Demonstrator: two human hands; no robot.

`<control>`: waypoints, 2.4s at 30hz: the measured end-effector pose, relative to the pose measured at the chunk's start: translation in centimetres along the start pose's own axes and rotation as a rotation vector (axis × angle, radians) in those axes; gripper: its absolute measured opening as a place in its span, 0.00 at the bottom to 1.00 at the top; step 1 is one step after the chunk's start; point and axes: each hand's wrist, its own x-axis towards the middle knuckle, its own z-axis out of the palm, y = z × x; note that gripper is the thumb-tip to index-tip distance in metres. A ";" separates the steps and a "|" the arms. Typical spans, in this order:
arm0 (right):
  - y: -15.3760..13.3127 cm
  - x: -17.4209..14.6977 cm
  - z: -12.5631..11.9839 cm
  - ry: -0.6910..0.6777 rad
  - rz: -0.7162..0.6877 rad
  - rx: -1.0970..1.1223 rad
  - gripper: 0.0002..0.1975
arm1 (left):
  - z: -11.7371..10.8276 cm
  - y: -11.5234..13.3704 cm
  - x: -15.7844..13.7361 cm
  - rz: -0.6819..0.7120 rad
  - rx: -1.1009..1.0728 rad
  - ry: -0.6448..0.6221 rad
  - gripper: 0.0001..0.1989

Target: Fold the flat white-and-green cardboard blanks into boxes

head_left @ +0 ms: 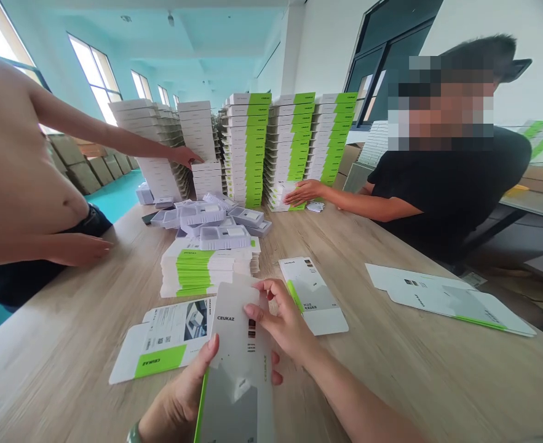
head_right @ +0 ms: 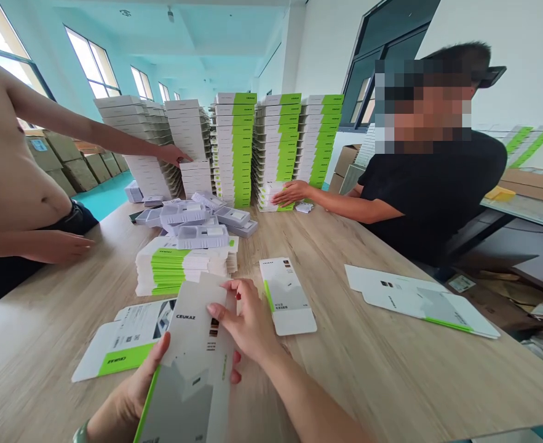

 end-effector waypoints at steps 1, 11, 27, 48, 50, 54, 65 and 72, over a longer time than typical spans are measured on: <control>-0.1 0.2 -0.3 -0.004 0.016 -0.013 0.16 | -0.1 -0.1 0.1 -0.004 -0.009 0.004 0.42; -0.8 0.9 -2.4 -0.379 0.287 0.333 0.26 | -1.4 -0.3 0.5 -0.131 -0.031 -0.105 0.45; -0.4 0.9 -1.8 -0.479 0.241 0.368 0.23 | -2.0 0.6 1.3 0.121 0.202 0.471 0.34; 0.3 0.4 -1.4 -0.229 -0.040 0.341 0.40 | -0.9 -0.6 1.3 0.640 0.711 0.589 0.55; 0.1 0.3 -1.7 -0.205 -0.118 0.301 0.36 | -1.1 -0.9 1.2 0.685 0.801 0.573 0.52; -1.5 -0.3 -3.2 -0.201 -0.303 0.124 0.22 | -1.2 -0.6 0.2 0.856 1.022 0.519 0.37; -1.7 -8.8 -5.3 0.125 -0.537 -0.024 0.18 | -2.6 -3.1 -3.5 1.105 1.128 0.461 0.18; 0.1 -10.5 -3.0 0.167 -0.465 0.189 0.12 | -5.1 -4.6 -2.3 1.361 1.306 0.454 0.16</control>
